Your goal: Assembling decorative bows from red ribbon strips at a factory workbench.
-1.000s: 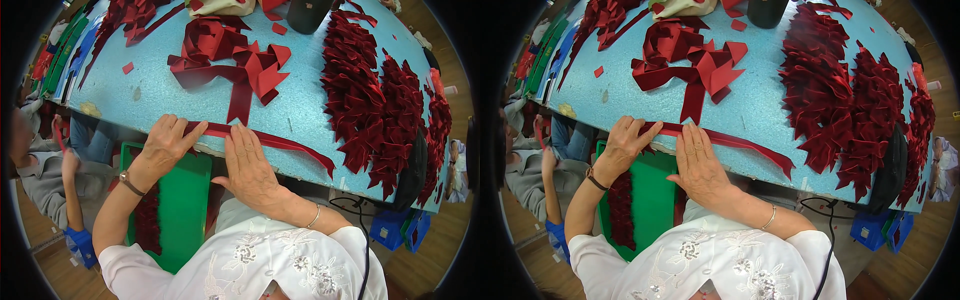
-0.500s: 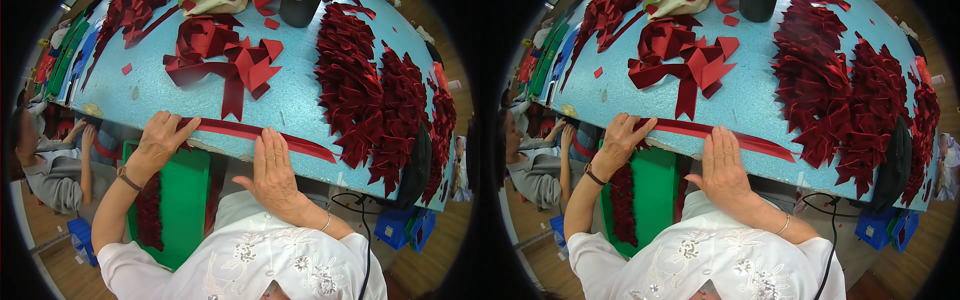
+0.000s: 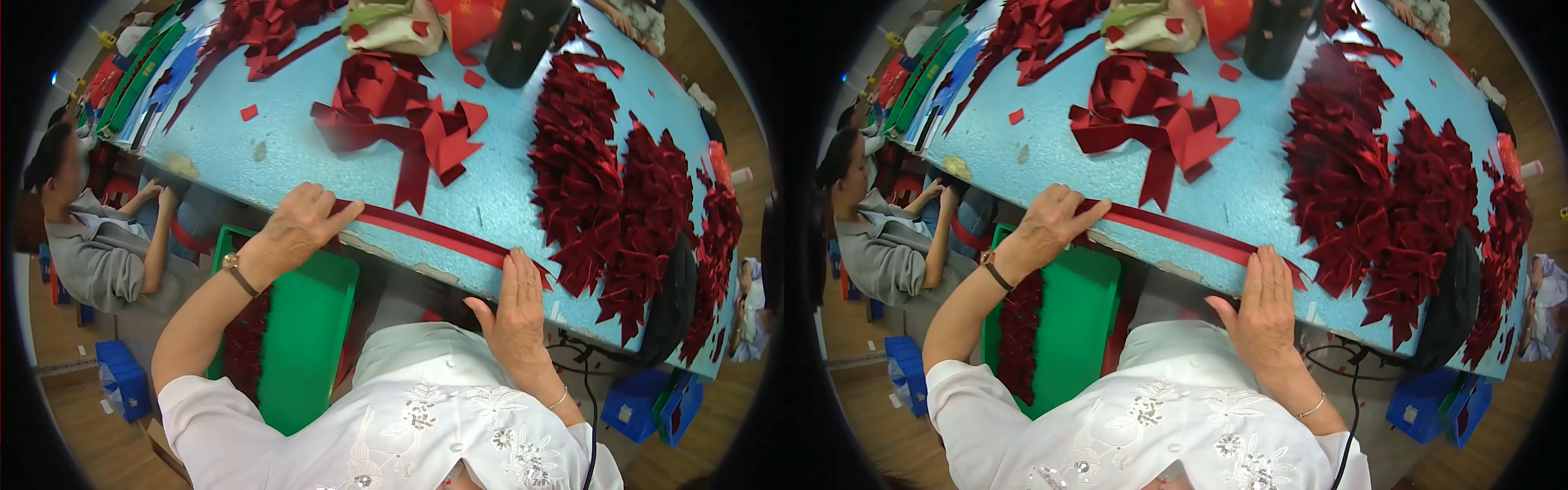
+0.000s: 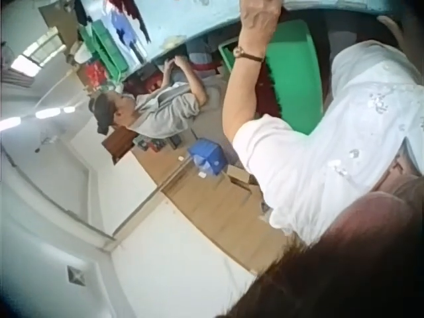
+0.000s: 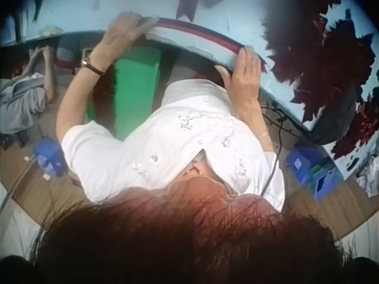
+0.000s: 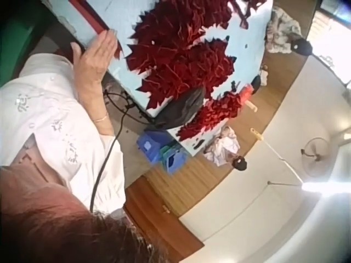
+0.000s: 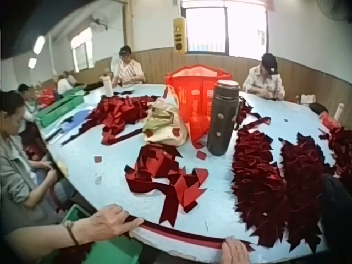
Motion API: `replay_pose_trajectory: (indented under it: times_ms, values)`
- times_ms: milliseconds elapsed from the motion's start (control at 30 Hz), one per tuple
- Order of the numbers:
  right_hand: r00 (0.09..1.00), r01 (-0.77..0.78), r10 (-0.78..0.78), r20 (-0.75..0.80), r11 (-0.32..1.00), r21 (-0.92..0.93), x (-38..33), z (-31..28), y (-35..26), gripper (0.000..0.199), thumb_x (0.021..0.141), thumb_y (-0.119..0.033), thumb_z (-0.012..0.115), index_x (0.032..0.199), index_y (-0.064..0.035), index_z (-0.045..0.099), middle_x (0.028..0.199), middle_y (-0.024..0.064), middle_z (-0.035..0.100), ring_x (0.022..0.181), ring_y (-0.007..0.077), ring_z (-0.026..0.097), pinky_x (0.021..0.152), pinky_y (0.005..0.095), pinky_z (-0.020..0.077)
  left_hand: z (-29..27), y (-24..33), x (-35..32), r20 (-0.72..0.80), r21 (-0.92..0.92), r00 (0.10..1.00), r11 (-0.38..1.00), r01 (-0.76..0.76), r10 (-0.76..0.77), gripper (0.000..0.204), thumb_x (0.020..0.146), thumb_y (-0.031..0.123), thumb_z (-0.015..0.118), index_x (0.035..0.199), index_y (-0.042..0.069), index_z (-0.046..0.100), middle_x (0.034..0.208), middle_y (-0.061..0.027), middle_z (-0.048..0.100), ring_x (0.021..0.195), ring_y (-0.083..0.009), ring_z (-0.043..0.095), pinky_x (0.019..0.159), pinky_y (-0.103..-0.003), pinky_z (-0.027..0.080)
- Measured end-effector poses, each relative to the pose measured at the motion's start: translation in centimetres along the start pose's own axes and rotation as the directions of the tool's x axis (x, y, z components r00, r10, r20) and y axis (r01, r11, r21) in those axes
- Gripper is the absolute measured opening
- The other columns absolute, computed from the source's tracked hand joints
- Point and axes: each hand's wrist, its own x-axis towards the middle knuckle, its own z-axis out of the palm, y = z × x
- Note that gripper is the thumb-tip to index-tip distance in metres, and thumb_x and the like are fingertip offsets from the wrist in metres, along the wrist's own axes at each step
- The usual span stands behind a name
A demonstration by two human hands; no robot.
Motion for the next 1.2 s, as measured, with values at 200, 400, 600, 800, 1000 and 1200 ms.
replay_pose_trajectory:
  times_ms: [200,400,600,800,1000,1200]
  values:
    - [0.996,0.067,-0.072,-0.057,0.995,-0.074,3.0,-1.2,-2.4,0.067,0.077,-0.021,0.073,0.126,0.0118,0.041,0.129,0.0273,0.046,0.121,0.0433,0.044,0.103,0.0507,0.0338,-0.2,-0.1,-0.1,-0.032,0.064,0.999,0.997,-0.038,0.040,0.037,0.073,0.007,0.058,0.110,0.005,0.061,0.071,-0.0059,0.048,0.069,-0.0197,0.050,0.066,-0.031,0.044]
    - [0.954,0.299,-0.296,-0.038,0.940,0.165,9.5,2.5,-6.6,0.064,0.076,-0.022,0.073,0.122,0.0116,0.045,0.127,0.0273,0.047,0.120,0.0431,0.045,0.105,0.0505,0.0329,0.1,-0.3,-0.2,-0.080,0.060,0.995,0.997,-0.047,0.052,0.034,0.074,0.009,0.058,0.108,0.004,0.062,0.070,-0.0048,0.048,0.068,-0.0189,0.050,0.066,-0.030,0.043]
    - [0.949,0.289,-0.309,0.061,0.931,0.223,11.0,7.3,-8.0,0.071,0.075,-0.033,0.072,0.121,0.0136,0.044,0.127,0.0293,0.046,0.126,0.0405,0.040,0.109,0.0492,0.0276,0.1,0.0,0.4,-0.024,0.010,0.999,1.000,-0.022,0.022,0.037,0.073,0.008,0.058,0.110,0.004,0.061,0.070,-0.0056,0.046,0.068,-0.0194,0.049,0.066,-0.030,0.043]
    - [0.941,0.313,-0.323,0.096,0.943,0.111,9.6,7.2,-7.9,0.083,0.071,-0.044,0.070,0.122,0.0157,0.044,0.129,0.0303,0.044,0.128,0.0403,0.037,0.111,0.0499,0.0244,0.4,-0.2,-0.1,-0.021,0.034,1.000,0.999,-0.020,0.020,0.044,0.072,0.006,0.059,0.116,0.004,0.059,0.072,-0.0072,0.043,0.068,-0.0206,0.047,0.068,-0.032,0.044]
    - [0.927,0.345,-0.349,0.138,0.937,0.051,8.1,6.3,-6.6,0.090,0.068,-0.050,0.069,0.122,0.0177,0.044,0.131,0.0322,0.042,0.130,0.0428,0.035,0.111,0.0520,0.0236,0.1,-0.2,0.1,0.006,0.012,1.000,1.000,-0.008,0.008,0.049,0.070,0.005,0.060,0.119,0.007,0.058,0.074,-0.0075,0.043,0.070,-0.0218,0.048,0.069,-0.033,0.045]
    - [0.935,0.326,-0.332,0.124,0.943,0.064,6.0,4.9,-4.8,0.091,0.065,-0.048,0.072,0.121,0.0185,0.043,0.131,0.0337,0.041,0.130,0.0439,0.035,0.111,0.0528,0.0232,-0.1,0.0,0.2,0.039,0.005,0.999,1.000,0.017,-0.017,0.055,0.068,0.003,0.062,0.122,0.010,0.058,0.075,-0.0078,0.043,0.072,-0.0226,0.048,0.070,-0.034,0.045]
